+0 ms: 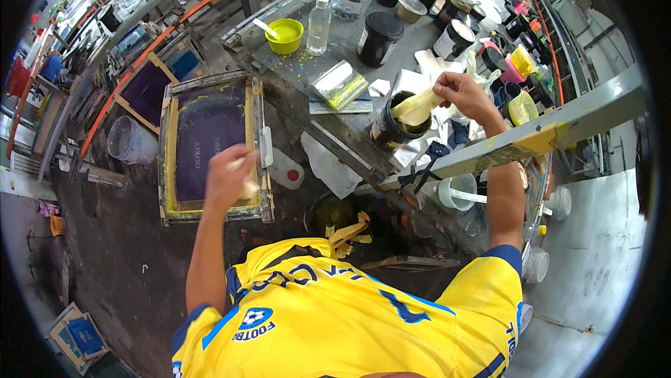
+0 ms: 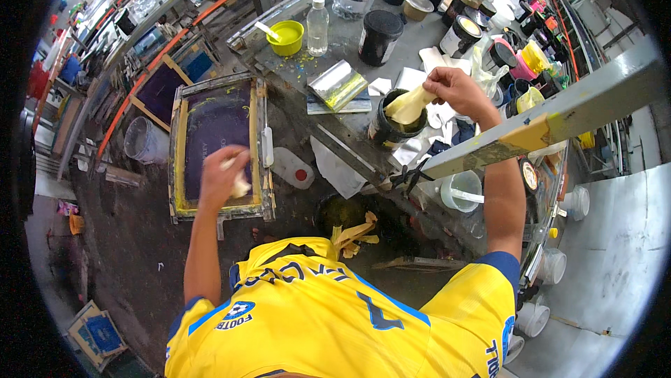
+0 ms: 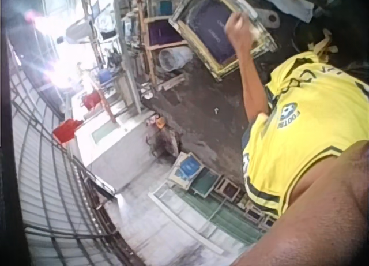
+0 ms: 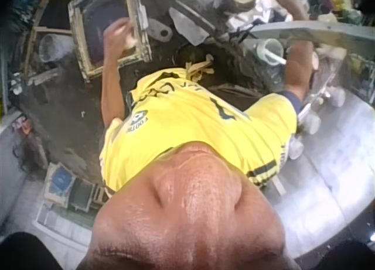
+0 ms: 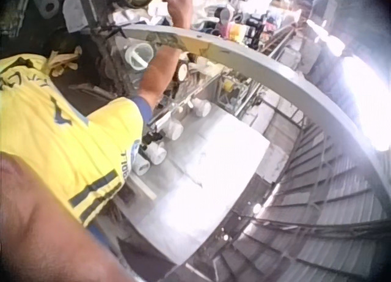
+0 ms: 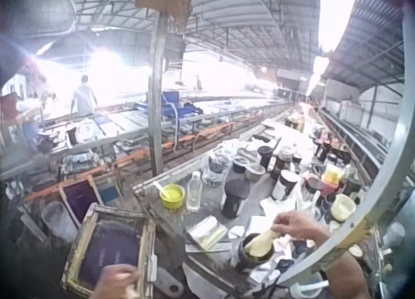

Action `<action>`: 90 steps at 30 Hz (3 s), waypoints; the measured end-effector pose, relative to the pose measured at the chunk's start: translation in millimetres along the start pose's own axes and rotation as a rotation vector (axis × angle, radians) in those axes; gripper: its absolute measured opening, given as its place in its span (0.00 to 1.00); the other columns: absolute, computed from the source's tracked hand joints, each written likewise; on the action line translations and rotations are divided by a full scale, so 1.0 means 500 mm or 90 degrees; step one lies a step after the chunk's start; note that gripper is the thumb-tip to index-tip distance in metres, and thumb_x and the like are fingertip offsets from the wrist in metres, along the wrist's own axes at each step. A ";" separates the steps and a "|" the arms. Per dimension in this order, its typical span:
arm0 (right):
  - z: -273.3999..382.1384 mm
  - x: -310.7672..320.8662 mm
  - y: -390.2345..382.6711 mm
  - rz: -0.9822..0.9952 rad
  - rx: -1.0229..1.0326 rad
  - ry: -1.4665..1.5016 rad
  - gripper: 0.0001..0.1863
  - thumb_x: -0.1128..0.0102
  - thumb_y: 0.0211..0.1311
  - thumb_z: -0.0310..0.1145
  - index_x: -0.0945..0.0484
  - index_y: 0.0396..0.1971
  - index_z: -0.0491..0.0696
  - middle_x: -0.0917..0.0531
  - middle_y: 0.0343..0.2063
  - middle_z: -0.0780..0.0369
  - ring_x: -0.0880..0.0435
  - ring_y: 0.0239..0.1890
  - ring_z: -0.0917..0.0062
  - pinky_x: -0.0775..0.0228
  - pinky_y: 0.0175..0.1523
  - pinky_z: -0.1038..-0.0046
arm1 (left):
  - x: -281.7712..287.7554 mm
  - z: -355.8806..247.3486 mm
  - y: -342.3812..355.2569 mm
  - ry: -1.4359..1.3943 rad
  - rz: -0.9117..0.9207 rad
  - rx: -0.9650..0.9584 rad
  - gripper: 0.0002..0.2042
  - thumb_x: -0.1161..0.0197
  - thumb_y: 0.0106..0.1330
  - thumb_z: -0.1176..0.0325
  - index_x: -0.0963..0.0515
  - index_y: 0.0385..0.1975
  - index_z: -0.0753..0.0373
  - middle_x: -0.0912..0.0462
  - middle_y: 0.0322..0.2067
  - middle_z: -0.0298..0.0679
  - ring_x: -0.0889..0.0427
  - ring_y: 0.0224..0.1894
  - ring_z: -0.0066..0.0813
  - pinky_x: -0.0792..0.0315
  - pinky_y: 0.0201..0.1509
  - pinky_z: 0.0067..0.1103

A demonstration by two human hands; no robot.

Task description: The person cleans a screen printing frame with a cloth, pours yellow ink onto the screen, and uses a squeegee to spread the ink across the mesh. The person then moves the frame to a conveyor line and continues squeegeeing ink over fabric pieces.

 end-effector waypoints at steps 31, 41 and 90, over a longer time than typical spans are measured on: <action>-0.119 -0.044 -0.053 -0.228 -0.182 0.461 0.10 0.37 0.64 0.33 0.23 0.40 0.44 0.18 0.31 0.63 0.19 0.27 0.78 0.22 0.34 0.76 | -0.413 -0.329 0.258 0.308 0.207 -0.502 0.04 0.37 0.61 0.69 0.18 0.32 0.61 0.19 0.33 0.40 0.19 0.36 0.48 0.26 0.38 0.37; -0.148 -0.025 -0.036 -0.247 -0.067 0.199 0.13 0.44 0.60 0.38 0.21 0.25 0.42 0.22 0.17 0.66 0.20 0.25 0.81 0.28 0.29 0.76 | -0.347 -0.312 0.300 0.144 0.186 -0.377 0.09 0.38 0.64 0.66 0.18 0.34 0.65 0.14 0.27 0.43 0.17 0.29 0.38 0.26 0.38 0.29; 0.157 -1.397 0.456 0.127 0.408 -0.319 0.23 0.45 0.59 0.24 0.23 0.57 0.51 0.23 0.59 0.53 0.29 0.65 0.57 0.38 0.71 0.61 | 0.452 0.835 -0.312 -0.430 -0.634 0.350 0.14 0.50 0.78 0.61 0.26 0.48 0.66 0.20 0.42 0.37 0.20 0.46 0.25 0.24 0.48 0.23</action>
Point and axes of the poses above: each hand's wrist, its own y-axis towards the middle knuckle, its own x-axis out of the back of the hand, z = x × y, the point moved 4 cm from there along y, towards the middle knuckle
